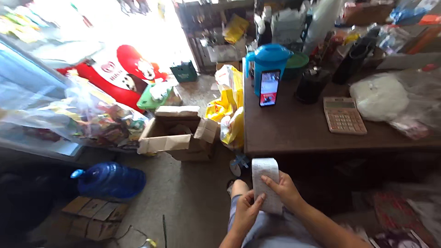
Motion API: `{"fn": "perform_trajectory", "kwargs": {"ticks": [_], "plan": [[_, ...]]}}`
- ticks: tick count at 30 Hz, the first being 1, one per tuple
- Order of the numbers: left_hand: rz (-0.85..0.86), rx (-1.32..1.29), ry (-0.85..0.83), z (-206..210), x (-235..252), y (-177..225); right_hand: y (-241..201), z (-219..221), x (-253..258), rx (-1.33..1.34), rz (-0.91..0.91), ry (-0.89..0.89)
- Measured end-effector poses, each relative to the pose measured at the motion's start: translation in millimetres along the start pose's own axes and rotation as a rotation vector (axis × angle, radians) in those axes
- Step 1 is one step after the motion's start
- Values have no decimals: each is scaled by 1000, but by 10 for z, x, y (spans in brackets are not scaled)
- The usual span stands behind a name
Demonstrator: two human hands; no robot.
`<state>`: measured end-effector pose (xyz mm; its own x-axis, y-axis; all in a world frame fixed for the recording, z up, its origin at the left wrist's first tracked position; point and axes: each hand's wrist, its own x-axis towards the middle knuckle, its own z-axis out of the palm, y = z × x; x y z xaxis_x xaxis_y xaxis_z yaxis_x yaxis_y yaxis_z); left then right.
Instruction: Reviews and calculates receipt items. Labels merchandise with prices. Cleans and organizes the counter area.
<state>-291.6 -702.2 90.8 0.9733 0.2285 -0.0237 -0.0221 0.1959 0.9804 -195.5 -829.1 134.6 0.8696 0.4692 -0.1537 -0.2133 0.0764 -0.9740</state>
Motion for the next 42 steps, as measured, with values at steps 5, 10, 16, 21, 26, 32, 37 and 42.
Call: {"fn": "perform_trajectory", "kwargs": {"ticks": [5, 10, 16, 21, 26, 32, 37, 42], "plan": [[-61, -19, -2, 52, -3, 22, -4, -63, 1, 75, 47, -19], [-69, -7, -18, 83, 14, 47, -38, -89, 9, 98, 59, -3], [-68, -9, -19, 89, 21, 44, -39, -103, 20, 105, 63, -4], [-2, 127, 9, 57, -12, 53, -44, -325, 51, -49, -29, -156], [14, 148, -60, 48, -64, 92, -265, -1014, -288, -251, 32, -101], [-6, 159, -106, -1, -94, 130, -121, -2056, -1172, -852, 285, 239], [8, 139, -132, 48, -86, 161, 374, -2262, -1681, -1015, 819, 93], [-6, 166, -171, 41, -99, 171, 779, -2167, -2205, -1040, 975, -157]]}}
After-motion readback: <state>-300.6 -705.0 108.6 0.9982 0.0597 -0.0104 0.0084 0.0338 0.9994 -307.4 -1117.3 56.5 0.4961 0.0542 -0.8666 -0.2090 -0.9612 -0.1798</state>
